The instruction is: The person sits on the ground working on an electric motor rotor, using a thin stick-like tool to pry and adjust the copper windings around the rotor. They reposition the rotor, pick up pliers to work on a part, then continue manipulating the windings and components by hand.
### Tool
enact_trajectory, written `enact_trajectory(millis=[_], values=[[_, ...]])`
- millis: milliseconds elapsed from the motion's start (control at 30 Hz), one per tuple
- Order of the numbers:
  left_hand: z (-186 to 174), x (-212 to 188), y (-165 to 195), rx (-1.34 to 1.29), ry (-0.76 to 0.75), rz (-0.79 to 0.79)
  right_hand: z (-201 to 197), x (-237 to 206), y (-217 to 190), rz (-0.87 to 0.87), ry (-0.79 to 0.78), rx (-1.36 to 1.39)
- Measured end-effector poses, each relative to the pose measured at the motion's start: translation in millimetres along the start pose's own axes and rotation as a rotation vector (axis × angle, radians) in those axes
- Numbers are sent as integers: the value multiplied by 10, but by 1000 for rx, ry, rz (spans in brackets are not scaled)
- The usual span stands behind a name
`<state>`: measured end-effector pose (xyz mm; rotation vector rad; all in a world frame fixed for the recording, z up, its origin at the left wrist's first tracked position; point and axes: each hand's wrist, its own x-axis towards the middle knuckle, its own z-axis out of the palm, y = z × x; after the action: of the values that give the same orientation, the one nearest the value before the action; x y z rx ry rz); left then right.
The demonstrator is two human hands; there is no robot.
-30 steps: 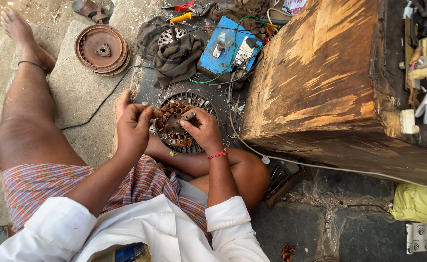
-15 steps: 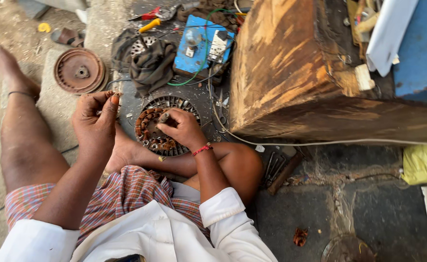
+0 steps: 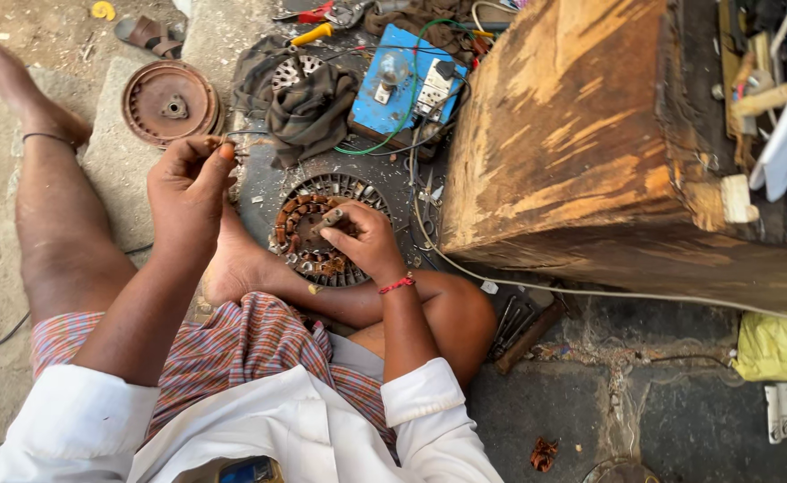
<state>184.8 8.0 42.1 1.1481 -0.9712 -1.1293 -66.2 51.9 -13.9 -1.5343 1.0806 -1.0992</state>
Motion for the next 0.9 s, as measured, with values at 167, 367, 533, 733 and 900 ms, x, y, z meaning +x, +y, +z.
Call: enact_trajectory(millis=[167, 367, 533, 733, 900], values=[[-384, -127, -53, -105, 51, -180, -25, -41, 49, 55, 13, 102], [-628, -294, -238, -45, 14, -210, -93, -121, -73, -95, 192, -130], [-483, -659, -376, 205, -138, -251, 29, -466, -475, -181, 289, -177], [-153, -1137, -320, 401, -483, -304, 532, -880, -876, -5, -70, -214], [-86, -1220, -238, 340, -515, -410, 741, -861, -948, 47, -29, -307]])
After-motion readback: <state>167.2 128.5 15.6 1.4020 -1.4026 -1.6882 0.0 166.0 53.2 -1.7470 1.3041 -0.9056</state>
